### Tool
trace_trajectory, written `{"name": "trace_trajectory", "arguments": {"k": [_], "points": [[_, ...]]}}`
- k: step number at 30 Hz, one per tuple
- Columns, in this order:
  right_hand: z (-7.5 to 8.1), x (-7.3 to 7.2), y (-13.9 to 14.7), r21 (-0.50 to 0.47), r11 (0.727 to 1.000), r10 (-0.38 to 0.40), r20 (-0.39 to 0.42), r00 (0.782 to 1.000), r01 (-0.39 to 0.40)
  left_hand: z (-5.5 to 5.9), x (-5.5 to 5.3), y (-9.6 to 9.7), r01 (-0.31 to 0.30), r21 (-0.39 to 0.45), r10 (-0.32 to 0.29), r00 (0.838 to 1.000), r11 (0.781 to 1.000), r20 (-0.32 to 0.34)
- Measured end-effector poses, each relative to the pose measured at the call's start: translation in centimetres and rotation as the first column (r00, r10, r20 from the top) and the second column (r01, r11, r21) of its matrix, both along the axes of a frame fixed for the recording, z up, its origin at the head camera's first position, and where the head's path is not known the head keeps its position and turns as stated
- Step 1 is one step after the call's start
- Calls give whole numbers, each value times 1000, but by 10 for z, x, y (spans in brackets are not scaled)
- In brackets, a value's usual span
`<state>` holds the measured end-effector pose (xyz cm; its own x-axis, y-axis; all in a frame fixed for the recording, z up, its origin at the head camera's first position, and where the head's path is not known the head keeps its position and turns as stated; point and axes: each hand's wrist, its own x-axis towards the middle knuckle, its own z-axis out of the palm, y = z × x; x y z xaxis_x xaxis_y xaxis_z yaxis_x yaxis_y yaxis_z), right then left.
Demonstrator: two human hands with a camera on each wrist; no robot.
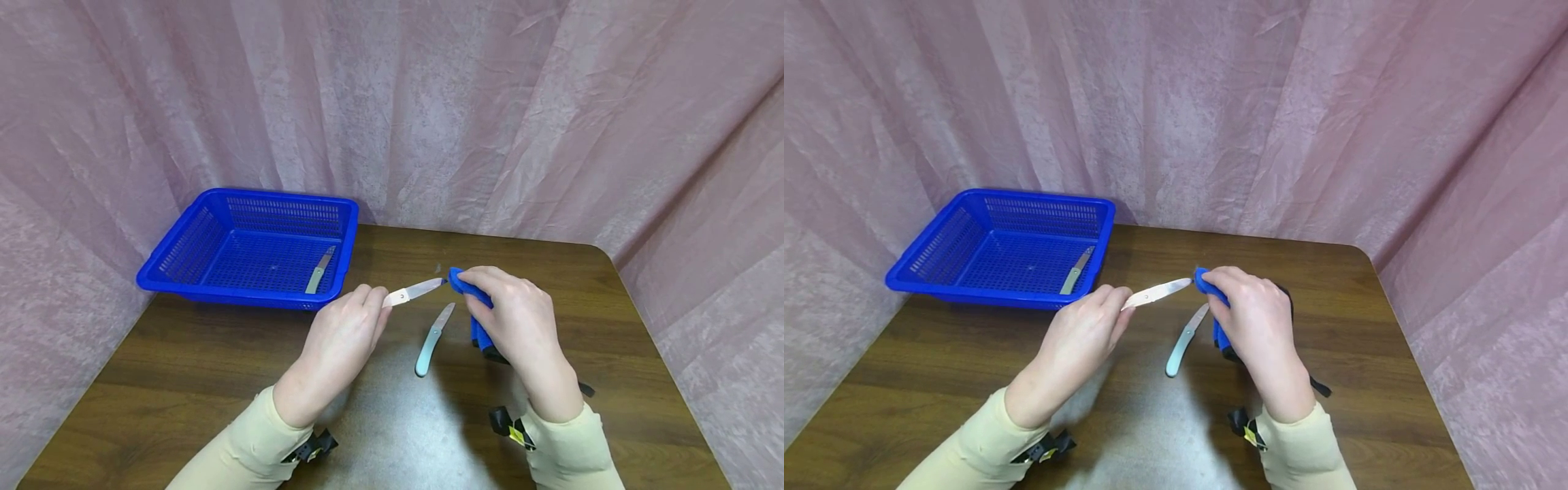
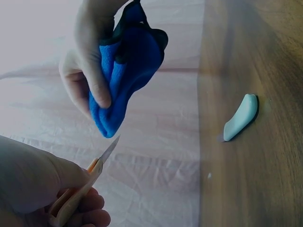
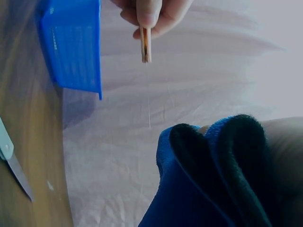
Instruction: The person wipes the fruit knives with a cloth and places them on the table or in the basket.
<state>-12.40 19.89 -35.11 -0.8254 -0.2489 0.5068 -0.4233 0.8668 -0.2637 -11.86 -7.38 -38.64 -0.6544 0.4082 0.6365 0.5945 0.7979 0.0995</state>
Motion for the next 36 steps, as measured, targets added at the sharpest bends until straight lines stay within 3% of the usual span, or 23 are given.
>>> {"name": "trace_trajectory", "arguments": {"k": [19, 36], "points": [[-3, 11, -31, 53, 987, 155, -113, 981, -150, 0, 1, 3, -2, -23, 2, 1000, 1000, -24], [-4, 18, -40, 62, 983, 179, -86, 980, -174, 2, 6, 3, 2, -34, -3, 1000, 999, -21]]}}
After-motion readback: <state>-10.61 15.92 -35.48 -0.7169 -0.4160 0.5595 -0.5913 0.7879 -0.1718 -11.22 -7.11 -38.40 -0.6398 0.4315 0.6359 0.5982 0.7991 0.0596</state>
